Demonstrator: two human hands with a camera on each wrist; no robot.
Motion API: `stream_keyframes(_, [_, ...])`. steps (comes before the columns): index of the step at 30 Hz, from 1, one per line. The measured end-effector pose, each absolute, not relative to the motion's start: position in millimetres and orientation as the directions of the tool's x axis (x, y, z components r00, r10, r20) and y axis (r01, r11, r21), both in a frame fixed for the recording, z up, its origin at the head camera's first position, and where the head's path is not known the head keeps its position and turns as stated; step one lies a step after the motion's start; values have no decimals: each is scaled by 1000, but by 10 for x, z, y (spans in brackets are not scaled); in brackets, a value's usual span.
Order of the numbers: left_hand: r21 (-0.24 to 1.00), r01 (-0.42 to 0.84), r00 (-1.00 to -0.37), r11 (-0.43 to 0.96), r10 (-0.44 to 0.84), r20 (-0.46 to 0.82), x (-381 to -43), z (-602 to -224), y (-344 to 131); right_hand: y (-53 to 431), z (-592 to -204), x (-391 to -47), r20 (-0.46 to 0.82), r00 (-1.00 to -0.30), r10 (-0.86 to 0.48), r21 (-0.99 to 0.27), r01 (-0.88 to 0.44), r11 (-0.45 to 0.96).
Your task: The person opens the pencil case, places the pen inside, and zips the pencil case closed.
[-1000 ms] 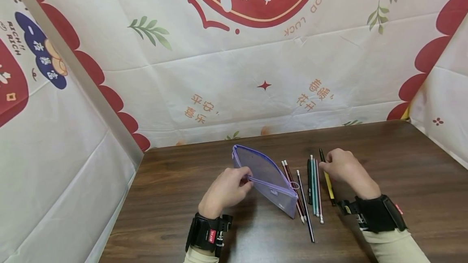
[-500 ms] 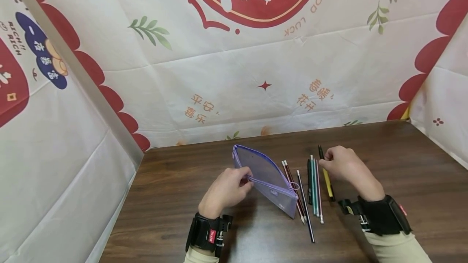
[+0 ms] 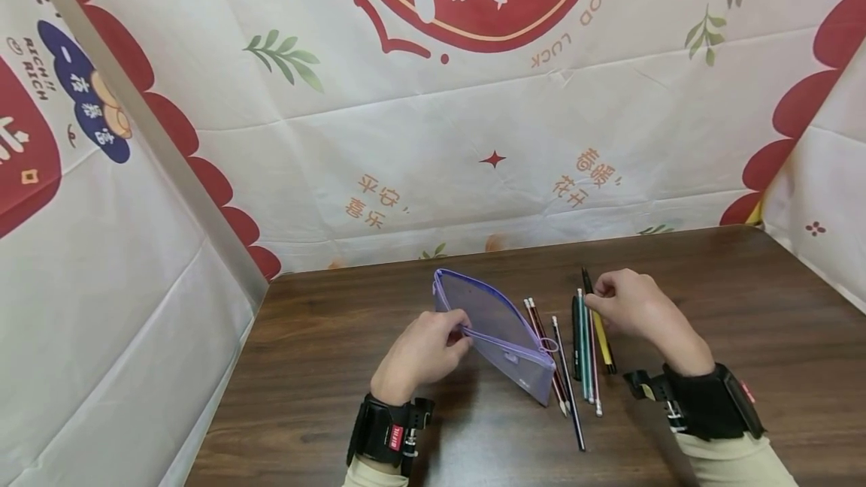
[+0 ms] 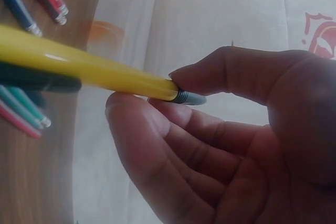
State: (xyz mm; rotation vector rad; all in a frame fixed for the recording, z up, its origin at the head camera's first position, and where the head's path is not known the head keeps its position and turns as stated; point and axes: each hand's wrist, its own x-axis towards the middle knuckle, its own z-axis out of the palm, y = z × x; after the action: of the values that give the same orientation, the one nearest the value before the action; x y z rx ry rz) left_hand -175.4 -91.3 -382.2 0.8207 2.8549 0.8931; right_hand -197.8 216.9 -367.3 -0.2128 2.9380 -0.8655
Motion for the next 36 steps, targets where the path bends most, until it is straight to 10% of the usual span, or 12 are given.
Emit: stream_keyframes(36, [527, 484, -857, 699, 500, 124, -1773, -3829, -907, 1830, -3437, -1992, 154, -971, -181, -623, -237, 746])
